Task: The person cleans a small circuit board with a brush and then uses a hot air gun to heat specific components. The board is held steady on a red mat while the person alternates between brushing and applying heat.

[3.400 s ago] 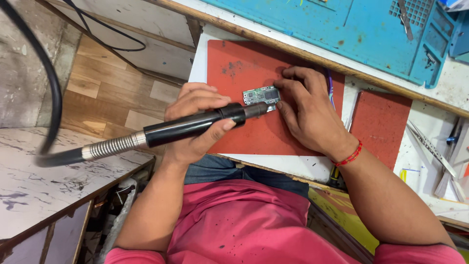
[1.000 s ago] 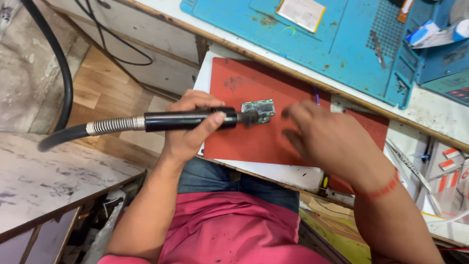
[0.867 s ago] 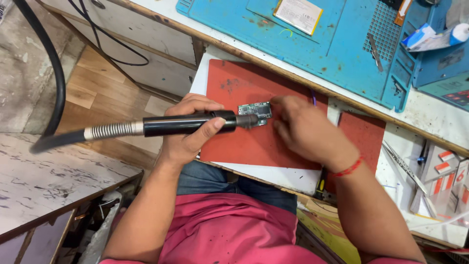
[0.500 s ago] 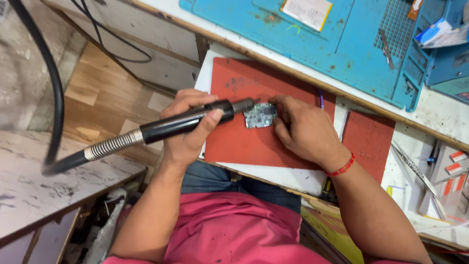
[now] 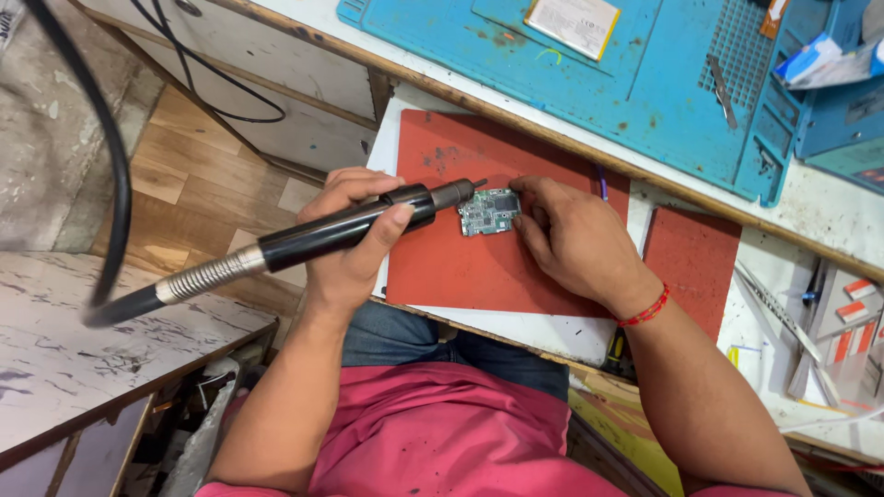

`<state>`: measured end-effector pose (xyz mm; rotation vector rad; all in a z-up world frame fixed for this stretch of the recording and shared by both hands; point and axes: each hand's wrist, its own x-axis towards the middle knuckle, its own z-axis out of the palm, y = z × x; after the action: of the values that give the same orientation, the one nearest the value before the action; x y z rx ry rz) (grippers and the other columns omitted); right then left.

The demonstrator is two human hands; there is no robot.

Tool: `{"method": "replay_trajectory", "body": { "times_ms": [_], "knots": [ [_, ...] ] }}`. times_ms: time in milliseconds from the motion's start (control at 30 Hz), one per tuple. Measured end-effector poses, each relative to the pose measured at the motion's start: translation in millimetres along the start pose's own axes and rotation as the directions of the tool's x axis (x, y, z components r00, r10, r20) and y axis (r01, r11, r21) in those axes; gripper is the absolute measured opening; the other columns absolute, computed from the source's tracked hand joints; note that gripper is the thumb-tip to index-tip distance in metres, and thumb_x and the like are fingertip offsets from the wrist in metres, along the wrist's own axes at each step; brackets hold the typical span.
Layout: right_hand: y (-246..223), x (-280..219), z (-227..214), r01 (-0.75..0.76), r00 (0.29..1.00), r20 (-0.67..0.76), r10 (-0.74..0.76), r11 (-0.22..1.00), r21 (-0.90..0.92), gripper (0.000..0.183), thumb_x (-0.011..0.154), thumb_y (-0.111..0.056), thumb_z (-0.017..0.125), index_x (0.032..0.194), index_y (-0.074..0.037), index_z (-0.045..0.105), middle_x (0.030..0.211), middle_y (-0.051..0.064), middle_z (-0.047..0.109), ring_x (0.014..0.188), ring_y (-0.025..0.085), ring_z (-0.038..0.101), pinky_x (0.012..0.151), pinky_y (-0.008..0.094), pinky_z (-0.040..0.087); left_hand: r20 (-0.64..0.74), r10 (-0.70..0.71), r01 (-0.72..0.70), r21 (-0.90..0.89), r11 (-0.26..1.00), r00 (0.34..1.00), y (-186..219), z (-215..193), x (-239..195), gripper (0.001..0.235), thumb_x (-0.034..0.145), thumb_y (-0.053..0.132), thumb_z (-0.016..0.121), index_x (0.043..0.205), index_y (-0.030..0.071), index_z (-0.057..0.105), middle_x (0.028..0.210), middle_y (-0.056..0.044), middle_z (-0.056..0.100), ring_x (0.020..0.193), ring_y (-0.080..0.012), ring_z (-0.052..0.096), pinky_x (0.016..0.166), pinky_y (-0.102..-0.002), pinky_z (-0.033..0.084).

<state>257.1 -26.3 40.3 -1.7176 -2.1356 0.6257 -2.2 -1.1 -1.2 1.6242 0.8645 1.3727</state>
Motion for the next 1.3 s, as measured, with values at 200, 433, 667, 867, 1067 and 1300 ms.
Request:
{"method": "replay_trajectory", "body": {
  "times_ms": [200, 433, 667, 867, 1067, 1300],
  "knots": [
    [1.8, 0.3, 0.2, -0.028, 0.999, 0.016, 0.028, 1.000, 0.003, 0.036, 0.090, -0.013, 0.068, 0.124, -0.003, 0.062, 0.082, 0.014, 0.068, 0.075, 0.035, 0.067, 0.068, 0.046, 0.052, -0.056, -0.127, 0.125, -0.044, 0.991, 0.990, -1.9, 2.7, -2.5, 0.031, 0.091, 0.030, 0.080, 0.104, 0.004, 0.071, 0.106, -0.007, 0.071, 0.098, -0.0198, 0.068, 0.091, -0.034, 0.056],
    [-4.1, -3.4, -1.1, -0.056, 0.996, -0.068, 0.050, 0.995, -0.083, 0.029, 0.090, -0.019, 0.070, 0.113, -0.003, 0.063, 0.085, 0.014, 0.068, 0.077, 0.035, 0.068, 0.067, 0.047, 0.054, -0.012, 0.066, -0.064, 0.097, 0.993, 0.998, -3.2, 3.1, -4.2, 0.026, 0.096, 0.026, 0.080, 0.106, 0.004, 0.071, 0.100, -0.007, 0.074, 0.104, -0.0204, 0.067, 0.102, -0.033, 0.054],
    [1.2, -8.3, 0.3, 0.117, 0.988, -0.088, -0.130, 0.984, -0.133, 0.037, 0.094, -0.015, 0.066, 0.130, -0.008, 0.063, 0.100, 0.014, 0.070, 0.087, 0.037, 0.068, 0.071, 0.047, 0.054, 0.067, -0.007, 0.009, -0.024, 1.000, 0.998, -5.2, 0.3, -4.4, 0.028, 0.094, 0.025, 0.080, 0.109, 0.003, 0.071, 0.107, -0.007, 0.073, 0.106, -0.0210, 0.067, 0.101, -0.034, 0.054],
    [3.0, -8.2, 3.1, 0.113, 0.988, -0.088, -0.126, 0.983, -0.142, 0.036, 0.097, -0.012, 0.063, 0.133, -0.007, 0.063, 0.106, 0.013, 0.070, 0.089, 0.038, 0.067, 0.068, 0.048, 0.053, 0.079, -0.012, 0.011, 0.009, 1.000, 0.997, -5.8, -0.1, -3.8, 0.026, 0.097, 0.023, 0.081, 0.111, 0.003, 0.071, 0.105, -0.007, 0.073, 0.106, -0.0213, 0.067, 0.100, -0.034, 0.054],
    [-0.6, -4.7, 1.0, 0.033, 0.995, -0.086, -0.049, 0.984, -0.178, 0.034, 0.099, -0.012, 0.061, 0.133, -0.015, 0.066, 0.100, 0.012, 0.068, 0.084, 0.038, 0.066, 0.066, 0.048, 0.052, -0.016, -0.164, 0.161, -0.105, 0.981, 0.986, -4.7, -1.4, -4.7, 0.032, 0.094, 0.027, 0.081, 0.111, 0.002, 0.070, 0.110, -0.007, 0.072, 0.103, -0.0184, 0.069, 0.095, -0.032, 0.056],
    [7.9, -3.4, 0.9, 0.053, 0.994, -0.090, -0.062, 0.994, -0.100, 0.035, 0.097, -0.013, 0.065, 0.132, -0.007, 0.064, 0.105, 0.014, 0.070, 0.094, 0.037, 0.068, 0.075, 0.047, 0.053, -0.039, -0.180, 0.176, -0.076, 0.981, 0.983, -6.4, 1.0, -7.0, 0.035, 0.094, 0.028, 0.082, 0.113, 0.001, 0.070, 0.115, -0.009, 0.070, 0.100, -0.0154, 0.069, 0.090, -0.030, 0.057]
  ]
}}
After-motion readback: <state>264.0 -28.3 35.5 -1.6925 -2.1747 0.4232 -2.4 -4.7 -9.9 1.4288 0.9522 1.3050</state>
